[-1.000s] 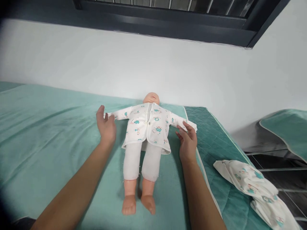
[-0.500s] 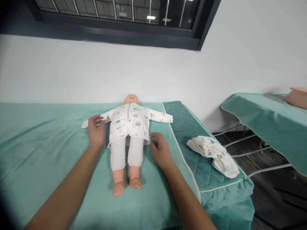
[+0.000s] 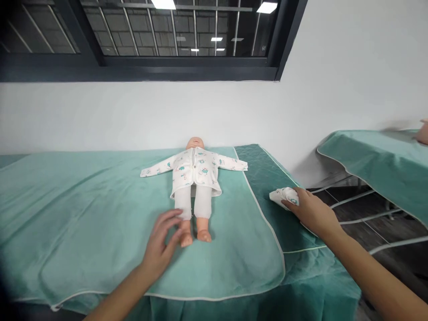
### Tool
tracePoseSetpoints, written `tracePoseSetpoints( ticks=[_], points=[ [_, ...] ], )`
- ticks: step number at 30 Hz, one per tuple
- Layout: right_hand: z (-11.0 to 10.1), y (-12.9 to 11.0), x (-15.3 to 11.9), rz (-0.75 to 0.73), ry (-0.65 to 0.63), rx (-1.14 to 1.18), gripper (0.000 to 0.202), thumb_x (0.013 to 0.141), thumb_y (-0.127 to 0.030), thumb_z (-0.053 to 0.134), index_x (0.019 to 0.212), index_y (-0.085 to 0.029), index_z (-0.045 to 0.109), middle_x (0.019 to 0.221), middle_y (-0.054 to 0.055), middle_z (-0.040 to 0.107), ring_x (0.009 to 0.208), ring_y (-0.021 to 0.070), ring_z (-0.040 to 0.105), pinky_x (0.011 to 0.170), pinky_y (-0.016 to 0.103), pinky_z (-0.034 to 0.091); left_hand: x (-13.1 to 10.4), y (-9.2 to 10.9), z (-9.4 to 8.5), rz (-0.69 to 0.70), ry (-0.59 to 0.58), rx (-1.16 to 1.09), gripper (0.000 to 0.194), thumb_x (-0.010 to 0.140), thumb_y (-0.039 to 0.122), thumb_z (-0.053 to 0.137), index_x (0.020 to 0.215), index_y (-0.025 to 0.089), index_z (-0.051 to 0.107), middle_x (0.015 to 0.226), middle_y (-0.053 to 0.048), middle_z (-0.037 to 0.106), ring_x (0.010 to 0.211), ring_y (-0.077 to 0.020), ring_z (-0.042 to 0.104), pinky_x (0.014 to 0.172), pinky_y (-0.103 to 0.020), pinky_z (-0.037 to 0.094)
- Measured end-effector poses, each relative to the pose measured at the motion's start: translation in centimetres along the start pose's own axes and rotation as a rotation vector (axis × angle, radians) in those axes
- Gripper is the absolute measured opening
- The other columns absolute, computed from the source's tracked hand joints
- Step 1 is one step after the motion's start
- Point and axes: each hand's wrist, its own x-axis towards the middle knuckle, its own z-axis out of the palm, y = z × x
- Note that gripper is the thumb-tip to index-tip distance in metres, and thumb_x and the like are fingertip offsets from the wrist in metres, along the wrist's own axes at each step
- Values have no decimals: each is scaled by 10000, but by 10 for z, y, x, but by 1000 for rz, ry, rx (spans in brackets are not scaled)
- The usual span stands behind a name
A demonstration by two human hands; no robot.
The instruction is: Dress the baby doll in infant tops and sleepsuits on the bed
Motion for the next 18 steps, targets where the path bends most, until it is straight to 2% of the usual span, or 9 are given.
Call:
tracePoseSetpoints(
  ticks=[2,4,7,10,12,13,15,18],
  points=[
    [-7,-20,-9,-60,-140,-94,470,802,-587,597,1127,-247,605,1050,121,703,933,341,655,768,420,446,-9,7,6,172,-119,125,373,882,236,632,1250,241,568,1394,-117,523,1317,-281,449,1088,-519,396],
    [-12,-47,-23,-91,-171,64,474,827,-588,581,1144,-236,597,1066,112,700,979,326,643,809,397,446,-11,10,12,256,-188,266,458,860,284,673,1299,245,547,1467,-128,457,1381,-309,373,1135,-574,325],
    [-17,-90,-48,-114,-259,397,469,830,-610,587,1092,-225,638,1022,70,709,947,291,639,819,370,465,-6,12,21,249,-261,426,478,867,302,664,1330,296,547,1527,-110,389,1418,-336,311,1151,-641,246],
    [-13,-123,-66,9,-464,821,459,829,-585,614,1124,-234,643,986,48,722,865,256,666,748,341,509,1,14,27,237,-315,482,372,899,330,618,1270,344,598,1490,-82,439,1413,-336,318,1141,-674,214],
    [-3,-133,-67,86,-576,1012,489,834,-583,608,1177,-236,625,1003,57,727,832,251,683,730,349,531,4,14,28,238,-332,490,286,920,348,582,1201,343,637,1446,-73,485,1400,-324,341,1136,-675,210],
    [4,-135,-64,97,-606,1036,503,839,-590,595,1189,-229,619,1010,64,727,834,255,687,738,358,537,6,14,27,236,-341,493,267,926,351,571,1183,337,645,1434,-73,495,1394,-320,349,1134,-671,216],
    [21,-130,-53,57,-578,915,512,846,-593,575,1179,-205,620,1033,79,718,897,271,681,792,384,535,8,13,26,233,-353,497,252,932,345,563,1169,326,646,1429,-78,500,1386,-312,361,1129,-662,231],
    [47,-113,-38,-63,-356,532,494,827,-522,606,1179,-175,612,1169,117,662,1098,316,615,950,460,480,14,9,24,238,-354,506,235,934,330,561,1153,318,645,1434,-78,500,1379,-300,375,1131,-653,231]
  ],
)
